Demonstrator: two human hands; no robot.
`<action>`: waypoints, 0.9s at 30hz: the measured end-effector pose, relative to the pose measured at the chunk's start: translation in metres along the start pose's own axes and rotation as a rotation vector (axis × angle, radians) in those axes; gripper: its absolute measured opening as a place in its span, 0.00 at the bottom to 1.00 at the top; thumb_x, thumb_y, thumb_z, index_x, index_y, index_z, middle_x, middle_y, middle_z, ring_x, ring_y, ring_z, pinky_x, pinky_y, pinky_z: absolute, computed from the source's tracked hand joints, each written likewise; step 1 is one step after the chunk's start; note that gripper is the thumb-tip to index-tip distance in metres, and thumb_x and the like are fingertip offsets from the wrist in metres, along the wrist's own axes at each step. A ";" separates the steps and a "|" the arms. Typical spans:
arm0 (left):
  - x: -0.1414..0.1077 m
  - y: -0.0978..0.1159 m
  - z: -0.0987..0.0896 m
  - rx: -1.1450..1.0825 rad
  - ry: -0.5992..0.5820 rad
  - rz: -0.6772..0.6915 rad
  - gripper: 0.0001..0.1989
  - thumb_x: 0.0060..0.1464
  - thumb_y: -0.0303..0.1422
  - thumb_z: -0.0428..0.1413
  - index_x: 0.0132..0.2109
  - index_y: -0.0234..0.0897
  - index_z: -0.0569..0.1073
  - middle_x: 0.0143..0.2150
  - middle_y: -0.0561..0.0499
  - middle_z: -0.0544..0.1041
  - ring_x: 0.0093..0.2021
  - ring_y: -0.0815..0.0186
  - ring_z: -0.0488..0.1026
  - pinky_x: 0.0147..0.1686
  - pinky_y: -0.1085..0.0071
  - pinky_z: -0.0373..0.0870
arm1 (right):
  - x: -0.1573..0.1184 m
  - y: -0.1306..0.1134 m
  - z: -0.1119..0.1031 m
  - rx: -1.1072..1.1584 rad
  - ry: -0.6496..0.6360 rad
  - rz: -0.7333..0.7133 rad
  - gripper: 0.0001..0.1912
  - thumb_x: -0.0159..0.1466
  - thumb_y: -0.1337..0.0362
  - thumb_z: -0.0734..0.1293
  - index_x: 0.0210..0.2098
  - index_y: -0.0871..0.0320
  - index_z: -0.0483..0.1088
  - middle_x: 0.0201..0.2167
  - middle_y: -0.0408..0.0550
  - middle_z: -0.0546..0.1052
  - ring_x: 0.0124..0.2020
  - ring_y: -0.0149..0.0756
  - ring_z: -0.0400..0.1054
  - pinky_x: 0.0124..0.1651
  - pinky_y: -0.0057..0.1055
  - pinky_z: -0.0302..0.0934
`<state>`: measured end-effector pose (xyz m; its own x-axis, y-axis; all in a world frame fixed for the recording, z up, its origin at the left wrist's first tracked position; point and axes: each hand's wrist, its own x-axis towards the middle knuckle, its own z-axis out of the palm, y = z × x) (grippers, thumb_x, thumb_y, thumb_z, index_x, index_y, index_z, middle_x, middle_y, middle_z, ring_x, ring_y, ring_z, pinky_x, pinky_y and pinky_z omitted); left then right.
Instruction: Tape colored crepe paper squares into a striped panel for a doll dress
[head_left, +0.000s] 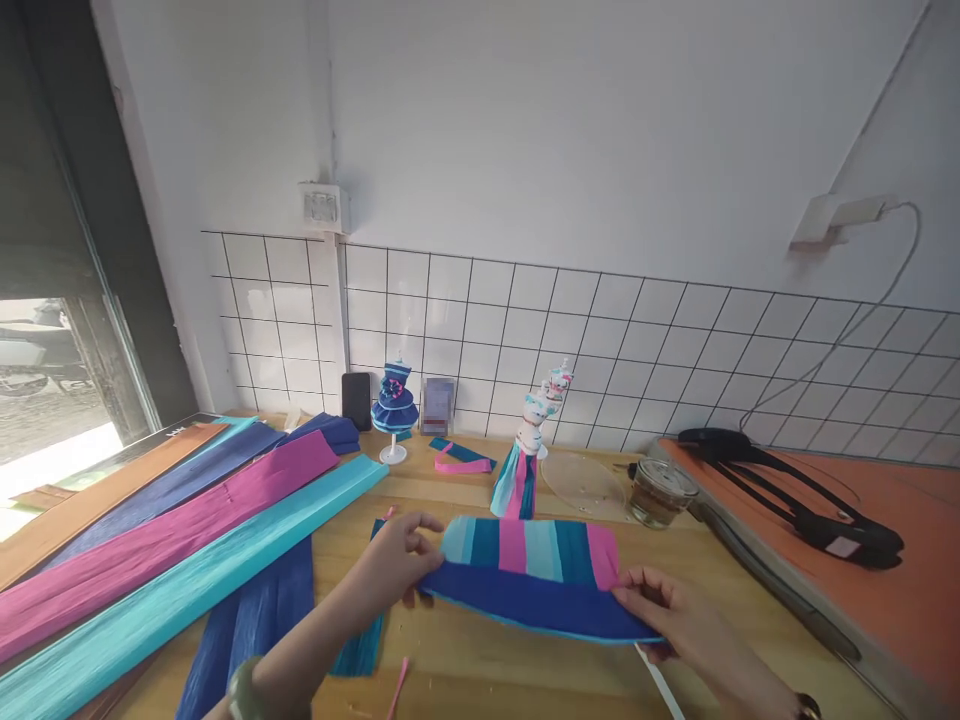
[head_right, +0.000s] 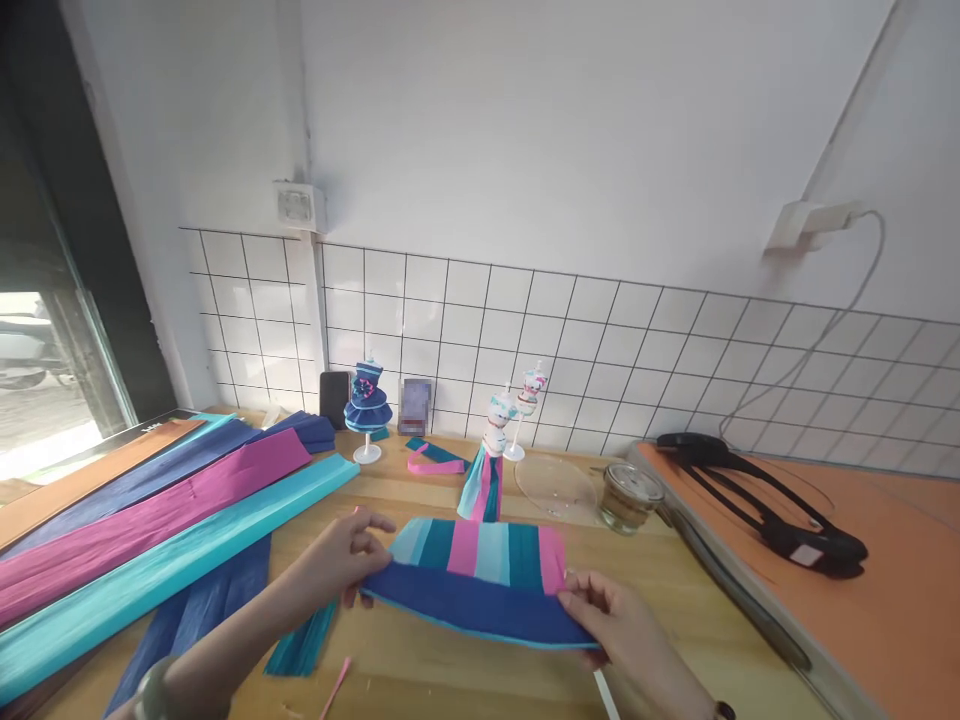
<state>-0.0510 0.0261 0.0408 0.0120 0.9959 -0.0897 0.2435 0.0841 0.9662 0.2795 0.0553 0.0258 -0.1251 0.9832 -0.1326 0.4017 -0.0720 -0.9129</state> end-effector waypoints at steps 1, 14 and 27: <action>-0.011 -0.008 0.001 0.006 -0.016 -0.048 0.14 0.44 0.30 0.56 0.41 0.34 0.64 0.22 0.58 0.71 0.13 0.70 0.69 0.09 0.79 0.59 | -0.007 0.009 0.006 0.000 -0.028 0.032 0.16 0.49 0.50 0.67 0.25 0.56 0.67 0.16 0.36 0.64 0.14 0.25 0.58 0.15 0.22 0.54; -0.062 -0.079 0.017 0.134 -0.011 -0.255 0.14 0.43 0.28 0.52 0.41 0.38 0.64 0.21 0.62 0.67 0.08 0.75 0.62 0.05 0.80 0.54 | -0.056 0.048 0.035 -0.329 -0.233 -0.043 0.09 0.57 0.57 0.62 0.25 0.55 0.65 0.23 0.41 0.69 0.27 0.33 0.63 0.31 0.23 0.57; -0.070 -0.066 0.014 0.111 -0.012 -0.270 0.22 0.42 0.31 0.55 0.47 0.38 0.61 0.23 0.62 0.67 0.10 0.73 0.66 0.07 0.79 0.57 | -0.059 0.055 0.038 -0.360 -0.162 -0.038 0.08 0.57 0.58 0.61 0.26 0.55 0.64 0.22 0.41 0.69 0.27 0.34 0.63 0.31 0.25 0.56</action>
<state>-0.0541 -0.0493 -0.0206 -0.0559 0.9376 -0.3433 0.3438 0.3408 0.8750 0.2746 -0.0133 -0.0308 -0.2754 0.9430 -0.1869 0.6831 0.0551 -0.7282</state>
